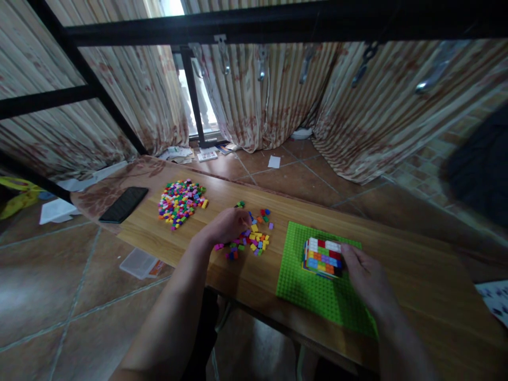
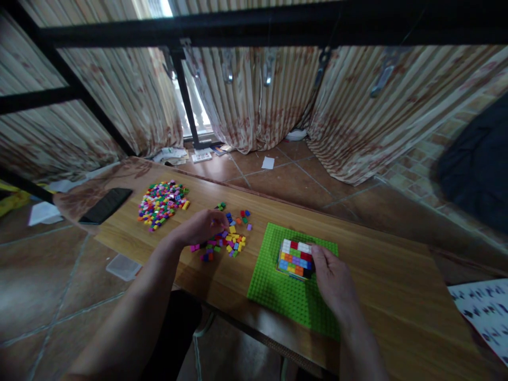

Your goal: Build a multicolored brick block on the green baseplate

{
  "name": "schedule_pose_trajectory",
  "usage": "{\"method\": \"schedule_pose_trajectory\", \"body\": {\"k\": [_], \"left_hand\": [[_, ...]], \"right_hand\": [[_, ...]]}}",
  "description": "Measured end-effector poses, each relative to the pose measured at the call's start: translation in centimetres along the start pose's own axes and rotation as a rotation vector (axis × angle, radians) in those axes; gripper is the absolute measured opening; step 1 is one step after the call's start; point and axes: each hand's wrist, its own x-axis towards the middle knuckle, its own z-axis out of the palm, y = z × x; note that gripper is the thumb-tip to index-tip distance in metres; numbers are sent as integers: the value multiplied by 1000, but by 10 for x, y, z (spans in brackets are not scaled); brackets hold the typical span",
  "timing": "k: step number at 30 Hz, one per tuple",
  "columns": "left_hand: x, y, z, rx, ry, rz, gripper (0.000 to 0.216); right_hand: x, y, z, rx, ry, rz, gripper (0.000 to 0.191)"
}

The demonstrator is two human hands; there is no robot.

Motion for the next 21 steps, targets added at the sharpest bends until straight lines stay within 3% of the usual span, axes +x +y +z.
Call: {"method": "schedule_pose_trajectory", "body": {"k": [6, 13, 17, 21], "left_hand": [[1, 1, 3, 105, -86, 32, 19], [2, 1, 5, 119, -51, 11, 15], [0, 4, 2, 3, 29, 24, 18], [4, 19, 9, -200, 70, 162, 15]], "right_hand": [[0, 1, 1, 9, 9, -14, 58], [0, 0, 2, 60, 12, -49, 54], [-1, 0, 3, 41, 20, -58, 55], [-3, -1, 4, 56, 14, -86, 55]]}}
